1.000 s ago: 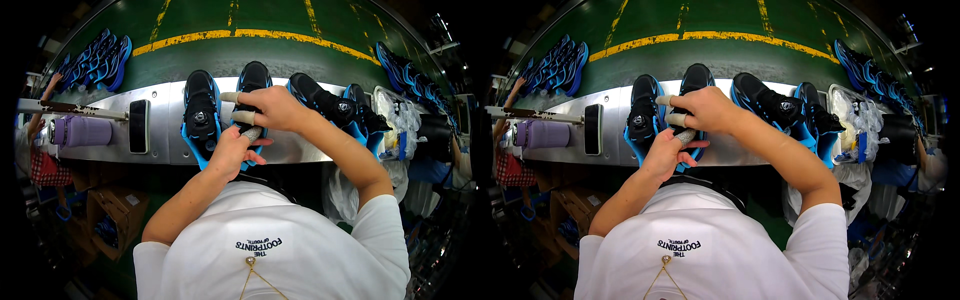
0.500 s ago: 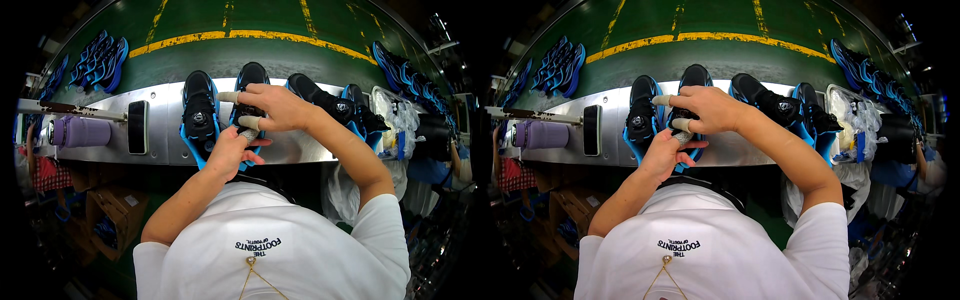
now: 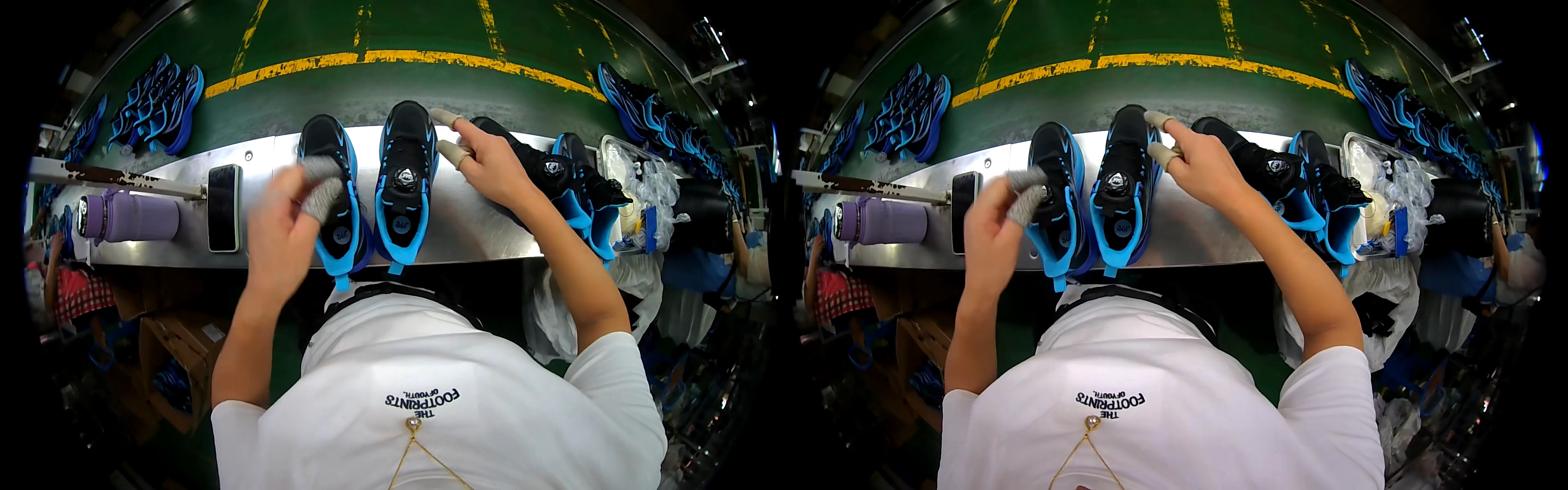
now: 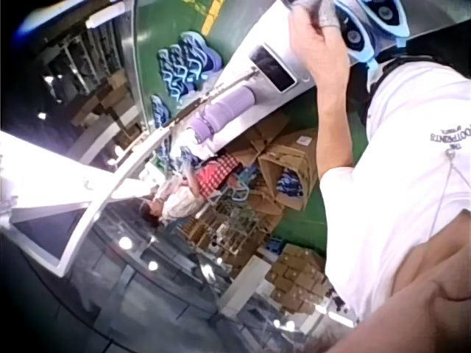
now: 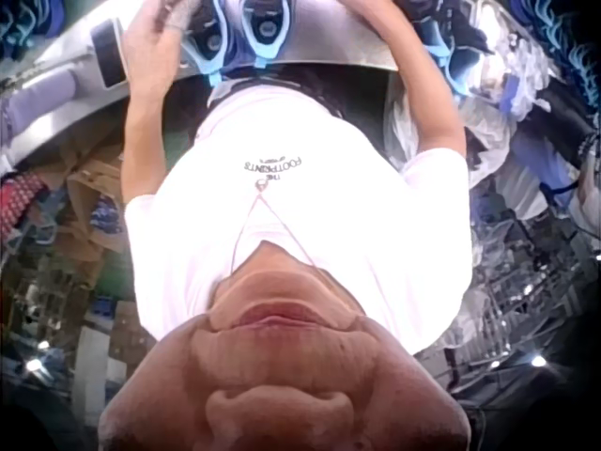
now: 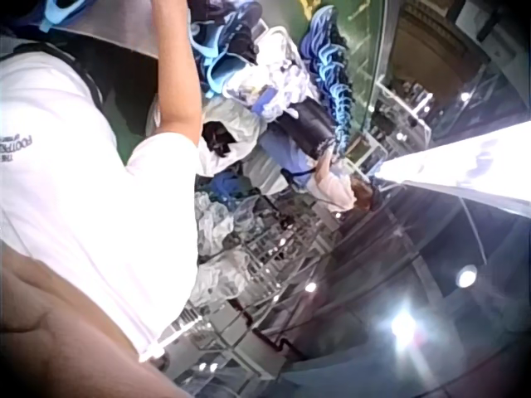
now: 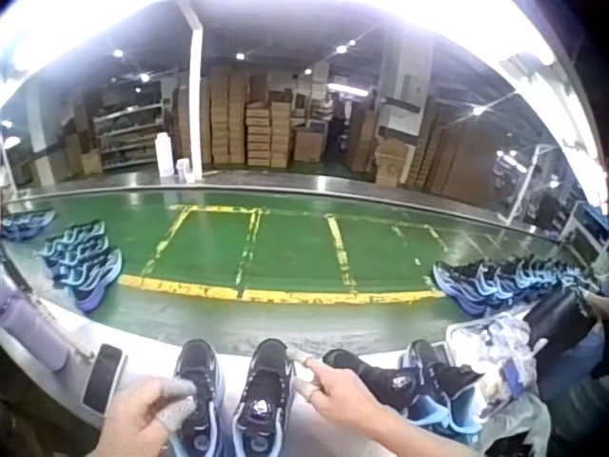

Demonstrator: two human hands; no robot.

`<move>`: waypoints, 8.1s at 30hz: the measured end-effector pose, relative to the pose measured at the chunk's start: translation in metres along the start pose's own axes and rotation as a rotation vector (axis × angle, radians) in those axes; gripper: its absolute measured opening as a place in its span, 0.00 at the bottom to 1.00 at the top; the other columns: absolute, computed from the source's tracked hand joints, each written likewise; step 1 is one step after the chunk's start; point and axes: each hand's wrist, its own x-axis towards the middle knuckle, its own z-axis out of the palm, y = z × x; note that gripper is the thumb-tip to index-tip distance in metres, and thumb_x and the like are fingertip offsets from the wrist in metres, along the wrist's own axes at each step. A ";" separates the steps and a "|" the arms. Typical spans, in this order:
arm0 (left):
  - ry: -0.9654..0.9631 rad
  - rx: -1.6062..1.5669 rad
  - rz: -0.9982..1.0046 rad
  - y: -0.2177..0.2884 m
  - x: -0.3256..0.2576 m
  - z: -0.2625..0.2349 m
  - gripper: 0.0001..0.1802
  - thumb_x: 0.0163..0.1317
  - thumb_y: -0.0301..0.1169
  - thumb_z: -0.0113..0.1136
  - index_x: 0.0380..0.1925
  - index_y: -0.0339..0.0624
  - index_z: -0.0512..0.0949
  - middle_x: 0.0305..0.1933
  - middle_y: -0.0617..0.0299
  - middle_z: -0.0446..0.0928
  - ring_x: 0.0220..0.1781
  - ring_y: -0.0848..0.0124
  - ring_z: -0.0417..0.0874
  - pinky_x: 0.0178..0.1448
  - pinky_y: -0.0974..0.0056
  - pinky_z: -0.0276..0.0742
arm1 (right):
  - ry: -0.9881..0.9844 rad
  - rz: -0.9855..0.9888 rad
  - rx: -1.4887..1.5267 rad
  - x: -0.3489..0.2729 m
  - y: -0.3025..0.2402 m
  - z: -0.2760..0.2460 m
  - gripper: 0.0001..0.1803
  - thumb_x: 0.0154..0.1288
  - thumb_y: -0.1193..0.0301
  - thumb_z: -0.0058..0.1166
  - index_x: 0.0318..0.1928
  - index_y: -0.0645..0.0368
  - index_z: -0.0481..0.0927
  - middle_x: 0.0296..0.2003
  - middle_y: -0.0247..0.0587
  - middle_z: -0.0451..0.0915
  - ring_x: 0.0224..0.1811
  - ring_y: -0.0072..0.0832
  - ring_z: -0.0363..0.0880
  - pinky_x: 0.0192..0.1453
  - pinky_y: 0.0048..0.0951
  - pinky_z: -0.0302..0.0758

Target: The person cleans various pairs of blue and black shoes by hand using a small cloth to wipe the surfaces. They pick up one shoe at a time, wipe the toe and sides, and then place it back onto a row on the workbench.

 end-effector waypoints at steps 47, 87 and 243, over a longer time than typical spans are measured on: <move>-0.472 0.054 -0.066 -0.063 0.024 -0.030 0.26 0.54 0.29 0.68 0.55 0.42 0.74 0.40 0.64 0.70 0.40 0.72 0.67 0.47 0.66 0.69 | -0.207 0.093 0.068 -0.019 -0.026 0.016 0.19 0.72 0.70 0.50 0.61 0.51 0.78 0.26 0.30 0.74 0.28 0.17 0.69 0.38 0.22 0.71; -0.517 0.006 -0.065 -0.070 0.024 -0.047 0.26 0.57 0.28 0.66 0.58 0.42 0.75 0.46 0.63 0.74 0.45 0.72 0.73 0.56 0.67 0.70 | -0.197 0.107 0.128 -0.019 -0.028 0.020 0.18 0.71 0.71 0.51 0.60 0.51 0.79 0.26 0.33 0.77 0.28 0.18 0.71 0.38 0.22 0.72; -0.276 0.226 0.214 -0.037 0.006 0.081 0.18 0.48 0.16 0.65 0.42 0.34 0.78 0.33 0.62 0.74 0.29 0.75 0.70 0.33 0.71 0.68 | -0.106 -0.271 -0.223 -0.039 0.039 -0.021 0.15 0.58 0.65 0.61 0.46 0.53 0.83 0.36 0.46 0.74 0.43 0.45 0.76 0.46 0.41 0.73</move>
